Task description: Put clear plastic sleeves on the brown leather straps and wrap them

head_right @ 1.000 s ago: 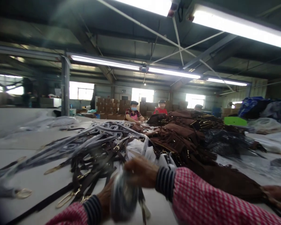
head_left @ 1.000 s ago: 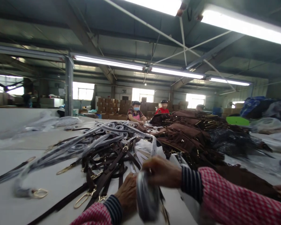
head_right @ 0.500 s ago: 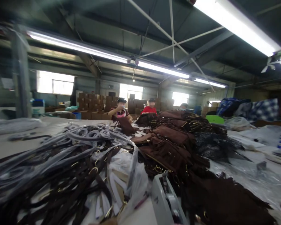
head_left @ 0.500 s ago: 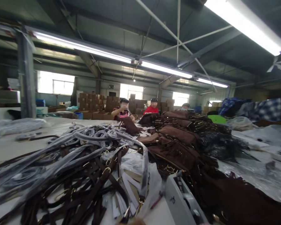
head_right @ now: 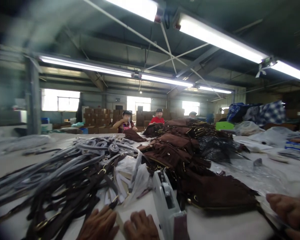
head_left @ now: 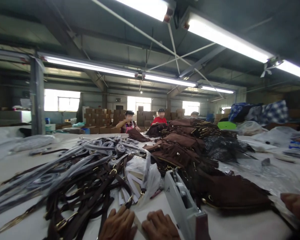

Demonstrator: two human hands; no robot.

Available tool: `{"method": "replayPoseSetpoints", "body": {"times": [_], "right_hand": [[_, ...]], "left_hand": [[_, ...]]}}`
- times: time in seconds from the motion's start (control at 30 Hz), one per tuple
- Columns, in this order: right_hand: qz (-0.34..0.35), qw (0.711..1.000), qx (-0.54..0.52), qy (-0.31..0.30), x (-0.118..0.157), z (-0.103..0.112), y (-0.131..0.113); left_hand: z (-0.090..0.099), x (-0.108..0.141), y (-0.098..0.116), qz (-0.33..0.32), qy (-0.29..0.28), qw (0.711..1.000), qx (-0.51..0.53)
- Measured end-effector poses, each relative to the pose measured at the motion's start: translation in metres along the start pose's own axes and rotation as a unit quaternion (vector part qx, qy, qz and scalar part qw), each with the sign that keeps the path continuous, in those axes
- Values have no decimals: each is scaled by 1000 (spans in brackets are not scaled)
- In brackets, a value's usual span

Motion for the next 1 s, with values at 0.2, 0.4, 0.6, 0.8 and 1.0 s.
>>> {"method": "replayPoseSetpoints", "body": {"times": [0.2,0.4,0.6,0.8,1.0], "right_hand": [[-6,990,-83,-111,0,-7,-7],[-33,969,-154,-188,-7,22,-6],[-28,973,-157,-167,-10,26,-8],[-2,989,-113,-95,-9,-8,-15],[10,989,22,149,0,-12,-14]], "left_hand": [[22,5,10,15,80,997,4],[16,-2,5,83,-1,997,13],[15,0,7,98,-24,994,-29],[22,-46,29,64,-36,997,-23],[130,-138,102,13,206,900,385]]}}
Point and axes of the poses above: each hand's wrist, its own x-axis away from the middle knuckle, its own z-axis out of the back of the hand, y = z × x, the point moved 8 cm from there along -x, towards the middle knuckle, and after that the axes turned 11 degrees about x, right-handed, at the moved point
